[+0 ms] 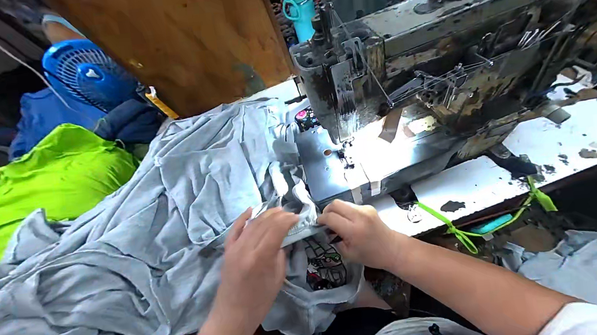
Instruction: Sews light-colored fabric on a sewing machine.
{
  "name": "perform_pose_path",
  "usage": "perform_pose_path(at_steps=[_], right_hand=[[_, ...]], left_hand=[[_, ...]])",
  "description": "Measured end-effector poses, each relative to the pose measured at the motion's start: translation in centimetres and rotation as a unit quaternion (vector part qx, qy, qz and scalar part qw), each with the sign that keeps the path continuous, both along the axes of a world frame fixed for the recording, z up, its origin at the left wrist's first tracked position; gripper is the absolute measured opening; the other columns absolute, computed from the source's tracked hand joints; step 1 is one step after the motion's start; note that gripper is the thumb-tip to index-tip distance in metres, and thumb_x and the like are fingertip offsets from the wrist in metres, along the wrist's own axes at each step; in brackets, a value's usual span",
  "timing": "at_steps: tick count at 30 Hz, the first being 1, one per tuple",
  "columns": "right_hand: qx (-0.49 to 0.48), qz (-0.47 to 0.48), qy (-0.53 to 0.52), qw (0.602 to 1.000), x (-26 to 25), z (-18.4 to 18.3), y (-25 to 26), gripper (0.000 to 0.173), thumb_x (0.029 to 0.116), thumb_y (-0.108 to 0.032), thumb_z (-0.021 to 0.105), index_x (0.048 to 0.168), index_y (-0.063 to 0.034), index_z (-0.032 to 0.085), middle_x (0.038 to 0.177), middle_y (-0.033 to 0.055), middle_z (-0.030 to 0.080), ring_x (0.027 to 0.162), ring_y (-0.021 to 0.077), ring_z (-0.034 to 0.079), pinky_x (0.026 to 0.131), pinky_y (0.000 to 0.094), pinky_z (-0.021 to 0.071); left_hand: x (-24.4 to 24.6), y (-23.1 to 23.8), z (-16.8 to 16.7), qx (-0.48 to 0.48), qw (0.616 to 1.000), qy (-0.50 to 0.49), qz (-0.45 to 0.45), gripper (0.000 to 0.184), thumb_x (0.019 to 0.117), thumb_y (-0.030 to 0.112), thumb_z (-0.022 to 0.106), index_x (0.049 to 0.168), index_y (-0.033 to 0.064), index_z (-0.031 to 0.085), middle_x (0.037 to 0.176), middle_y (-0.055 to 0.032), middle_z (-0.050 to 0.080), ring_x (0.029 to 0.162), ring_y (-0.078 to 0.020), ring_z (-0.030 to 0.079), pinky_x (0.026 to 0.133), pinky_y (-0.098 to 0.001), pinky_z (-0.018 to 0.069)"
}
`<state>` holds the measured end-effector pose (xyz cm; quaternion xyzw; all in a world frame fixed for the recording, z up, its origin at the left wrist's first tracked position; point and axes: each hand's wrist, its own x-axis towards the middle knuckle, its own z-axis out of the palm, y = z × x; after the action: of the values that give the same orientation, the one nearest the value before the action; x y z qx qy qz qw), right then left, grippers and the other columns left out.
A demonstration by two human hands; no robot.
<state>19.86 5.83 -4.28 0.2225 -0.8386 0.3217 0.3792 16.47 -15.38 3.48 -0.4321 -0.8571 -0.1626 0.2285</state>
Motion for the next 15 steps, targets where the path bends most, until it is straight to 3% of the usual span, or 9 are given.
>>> perform_pose_path(at_steps=[2, 4, 7, 9, 11, 13, 14, 15], right_hand=[[-0.003, -0.028, 0.003, 1.0, -0.2, 0.9, 1.4, 0.025, 0.086, -0.003, 0.064, 0.109, -0.0043, 0.074, 0.095, 0.0113, 0.072, 0.076, 0.0212, 0.071, 0.06, 0.0337, 0.0586], [-0.008, -0.032, 0.034, 0.999, -0.4, 1.1, 1.9, 0.031, 0.0862, -0.006, 0.066, 0.117, -0.0049, 0.073, 0.097, 0.0136, 0.07, 0.07, 0.0204, 0.068, 0.054, 0.0317, 0.0557], [-0.022, 0.003, 0.09, 0.996, -0.5, 1.0, 1.5, 0.017, 0.0921, -0.01, 0.068, 0.109, -0.0051, 0.071, 0.095, 0.0134, 0.069, 0.074, 0.0202, 0.067, 0.058, 0.0302, 0.0557], [-0.022, -0.004, 0.098, 0.995, -0.8, 0.9, 1.7, 0.011, 0.0927, -0.006, 0.066, 0.101, -0.0042, 0.073, 0.091, 0.0119, 0.071, 0.075, 0.0197, 0.069, 0.06, 0.0294, 0.0565], [-0.031, -0.013, 0.051, 0.998, -0.7, 1.0, 2.7, 0.013, 0.0941, -0.006, 0.063, 0.1, -0.0046, 0.074, 0.091, 0.0096, 0.073, 0.078, 0.0181, 0.071, 0.064, 0.0301, 0.0585], [-0.067, 0.02, -0.019, 0.997, -0.4, 1.1, 3.7, 0.016, 0.0979, -0.008, 0.06, 0.104, -0.0036, 0.074, 0.091, 0.0091, 0.074, 0.079, 0.0173, 0.072, 0.07, 0.0318, 0.0594], [-0.095, 0.055, -0.057, 0.992, -0.2, 1.3, 4.0, 0.019, 0.0992, -0.008, 0.058, 0.107, -0.0012, 0.074, 0.09, 0.0097, 0.075, 0.079, 0.0163, 0.072, 0.073, 0.0312, 0.0594], [-0.133, 0.094, -0.093, 0.982, 0.1, 1.6, 4.0, 0.022, 0.1004, -0.009, 0.058, 0.112, 0.0021, 0.073, 0.087, 0.0099, 0.075, 0.076, 0.0136, 0.07, 0.074, 0.028, 0.0581]], left_hand=[[-0.4, -1.6, 1.3, 0.022, 0.998, -0.06, -0.004, 0.031, 0.0953, 0.009, 0.049, 0.112, 0.0132, 0.075, 0.113, -0.005, 0.076, 0.117, -0.0214, 0.069, 0.112, -0.0583, 0.0427], [-0.7, -1.9, 2.0, 0.058, 0.992, -0.108, -0.017, 0.025, 0.0984, 0.017, 0.054, 0.109, 0.0154, 0.076, 0.111, 0.0013, 0.076, 0.113, -0.0105, 0.069, 0.115, -0.0499, 0.043], [-1.0, 0.0, 2.7, 0.069, 0.992, -0.097, -0.039, 0.023, 0.1019, 0.024, 0.056, 0.109, 0.0159, 0.076, 0.107, 0.0026, 0.076, 0.109, -0.0077, 0.069, 0.115, -0.0496, 0.0421], [-1.5, 1.0, 3.1, 0.062, 0.993, -0.084, -0.046, 0.023, 0.1013, 0.026, 0.058, 0.108, 0.0149, 0.077, 0.105, 0.0028, 0.076, 0.106, -0.0068, 0.07, 0.115, -0.0514, 0.0424], [-2.3, 1.3, 3.5, 0.067, 0.992, -0.094, -0.046, 0.022, 0.0994, 0.028, 0.061, 0.105, 0.0144, 0.077, 0.103, 0.0041, 0.076, 0.106, -0.0059, 0.07, 0.114, -0.0503, 0.044], [-3.5, 1.8, 3.4, 0.111, 0.981, -0.154, -0.051, 0.019, 0.0982, 0.027, 0.063, 0.104, 0.0138, 0.076, 0.104, 0.0058, 0.074, 0.106, -0.0047, 0.069, 0.108, -0.0382, 0.0508], [-4.0, 2.5, 2.9, 0.165, 0.96, -0.213, -0.071, 0.015, 0.098, 0.021, 0.063, 0.105, 0.0132, 0.073, 0.106, 0.0055, 0.073, 0.104, -0.005, 0.068, 0.1, -0.0312, 0.0553], [-4.5, 3.6, 2.2, 0.228, 0.926, -0.287, -0.094, 0.013, 0.0986, 0.015, 0.06, 0.108, 0.0146, 0.07, 0.109, 0.0051, 0.072, 0.105, -0.0074, 0.068, 0.096, -0.0309, 0.0568]])
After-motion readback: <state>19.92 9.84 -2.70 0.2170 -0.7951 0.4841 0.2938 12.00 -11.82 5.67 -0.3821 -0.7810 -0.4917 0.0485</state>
